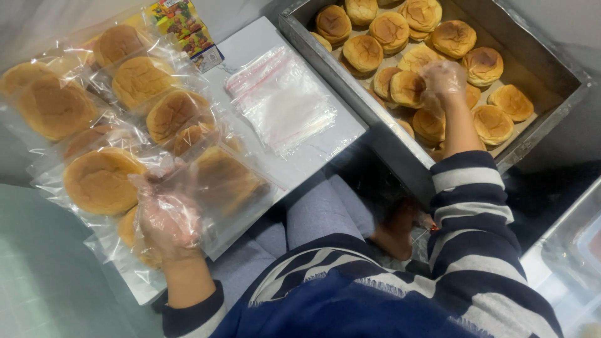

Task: Picking up baked buns from a metal tray and placing them into individual plastic bags for packaging.

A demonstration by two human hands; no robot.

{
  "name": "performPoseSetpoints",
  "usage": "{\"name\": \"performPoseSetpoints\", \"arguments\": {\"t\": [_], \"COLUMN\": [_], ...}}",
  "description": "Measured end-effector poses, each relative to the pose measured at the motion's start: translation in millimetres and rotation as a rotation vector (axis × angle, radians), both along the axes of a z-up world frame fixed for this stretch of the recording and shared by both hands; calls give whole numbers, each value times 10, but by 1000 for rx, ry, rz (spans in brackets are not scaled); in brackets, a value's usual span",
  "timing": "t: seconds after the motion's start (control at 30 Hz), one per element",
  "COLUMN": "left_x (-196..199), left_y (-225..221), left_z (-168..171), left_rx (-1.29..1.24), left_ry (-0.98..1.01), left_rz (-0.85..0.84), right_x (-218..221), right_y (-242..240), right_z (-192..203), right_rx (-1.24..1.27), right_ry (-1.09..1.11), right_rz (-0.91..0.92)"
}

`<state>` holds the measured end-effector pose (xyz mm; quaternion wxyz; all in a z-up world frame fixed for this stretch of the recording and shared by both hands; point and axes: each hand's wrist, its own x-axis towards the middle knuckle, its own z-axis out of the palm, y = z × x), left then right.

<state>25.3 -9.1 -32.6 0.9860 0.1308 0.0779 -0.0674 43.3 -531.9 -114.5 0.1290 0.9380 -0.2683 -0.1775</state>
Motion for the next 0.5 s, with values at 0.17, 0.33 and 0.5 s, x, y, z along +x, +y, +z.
{"name": "performPoseSetpoints", "arguments": {"t": [0.17, 0.33, 0.5], "left_x": [21, 6, -32], "left_y": [20, 27, 4], "left_z": [-39, -34, 49], "left_rx": [303, 131, 127], "left_ry": [17, 36, 37], "left_rz": [54, 74, 77], "right_x": [-170, -146, -131], "right_y": [62, 227, 80], "right_z": [-160, 137, -60], "right_rx": [543, 584, 1124], "right_ry": [-611, -609, -986], "right_rz": [-197, -289, -571]}}
